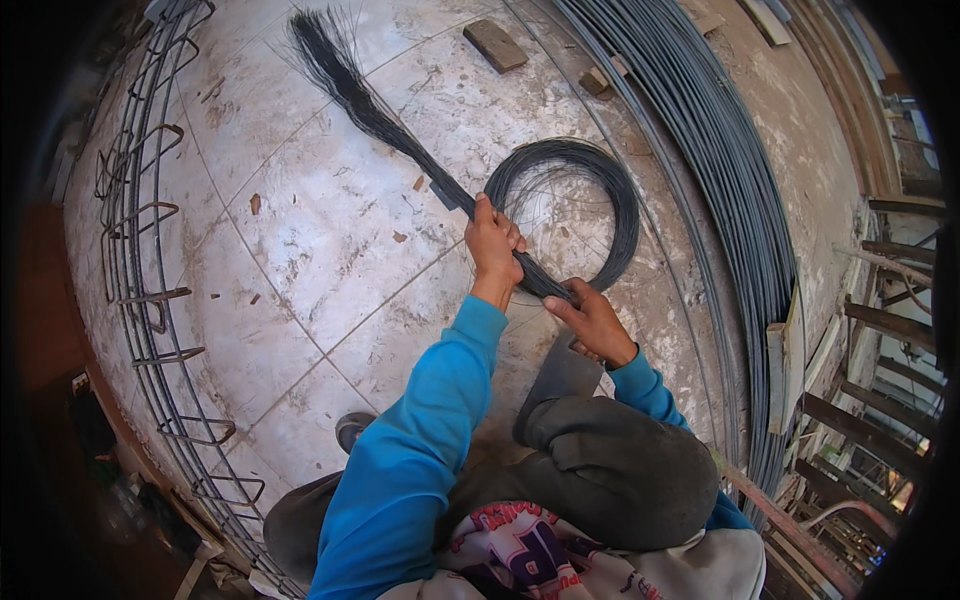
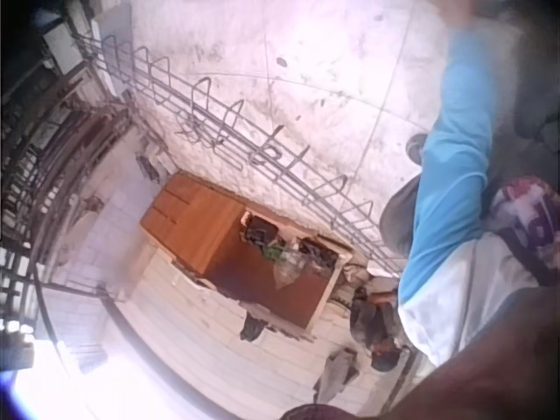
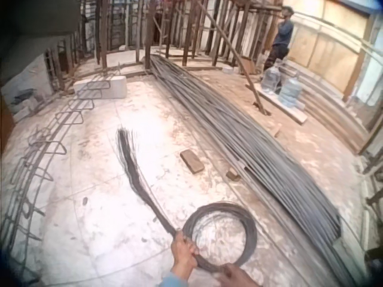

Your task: The person separates a bundle of thin black wires by hand, straightens them, and سپس cuts the bundle using a pair of pliers.

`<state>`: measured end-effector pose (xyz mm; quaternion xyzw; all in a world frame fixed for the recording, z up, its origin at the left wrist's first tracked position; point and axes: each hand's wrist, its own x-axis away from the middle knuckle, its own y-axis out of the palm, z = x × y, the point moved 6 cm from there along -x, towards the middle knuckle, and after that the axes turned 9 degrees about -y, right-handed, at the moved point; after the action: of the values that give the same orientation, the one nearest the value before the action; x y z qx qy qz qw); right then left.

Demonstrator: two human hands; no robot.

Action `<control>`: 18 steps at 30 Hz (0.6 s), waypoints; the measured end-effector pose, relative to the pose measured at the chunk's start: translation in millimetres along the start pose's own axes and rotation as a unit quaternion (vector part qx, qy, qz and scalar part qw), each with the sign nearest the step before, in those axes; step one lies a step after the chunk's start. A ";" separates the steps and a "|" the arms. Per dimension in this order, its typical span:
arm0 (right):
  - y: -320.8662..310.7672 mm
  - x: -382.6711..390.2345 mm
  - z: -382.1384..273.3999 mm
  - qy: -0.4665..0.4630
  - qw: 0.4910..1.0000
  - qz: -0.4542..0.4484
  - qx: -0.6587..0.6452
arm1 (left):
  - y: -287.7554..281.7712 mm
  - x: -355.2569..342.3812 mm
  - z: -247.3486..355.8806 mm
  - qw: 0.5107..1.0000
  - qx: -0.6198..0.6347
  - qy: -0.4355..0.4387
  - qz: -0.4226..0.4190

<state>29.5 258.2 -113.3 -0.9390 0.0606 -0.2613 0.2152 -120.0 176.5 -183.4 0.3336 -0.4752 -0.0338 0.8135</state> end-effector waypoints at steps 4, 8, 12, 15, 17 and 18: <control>-24.7 6.6 24.0 -0.080 0.937 0.197 -0.277 | 1.6 -3.7 1.5 1.000 0.003 -0.013 -0.005; -5.9 15.0 33.0 0.008 0.933 0.058 -0.354 | 8.3 -0.2 4.4 0.998 0.027 -0.043 -0.030; -6.1 23.3 11.0 0.003 0.953 0.011 -0.303 | 7.3 0.4 12.3 0.997 0.050 -0.047 -0.046; -8.2 25.0 9.5 0.028 0.955 0.048 -0.291 | 5.2 -0.3 11.4 0.997 0.050 -0.038 -0.038; -14.7 24.0 2.8 -0.051 0.989 0.098 -0.100 | 7.0 -0.5 7.3 0.998 0.049 -0.034 -0.029; -12.3 23.5 2.4 -0.051 0.989 0.097 -0.102 | 5.8 0.1 7.6 0.999 0.044 -0.018 -0.014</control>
<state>50.8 264.8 -98.9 -0.9578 0.1664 -0.1834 0.1458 -127.6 177.1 -177.5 0.3754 -0.4861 -0.0305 0.7886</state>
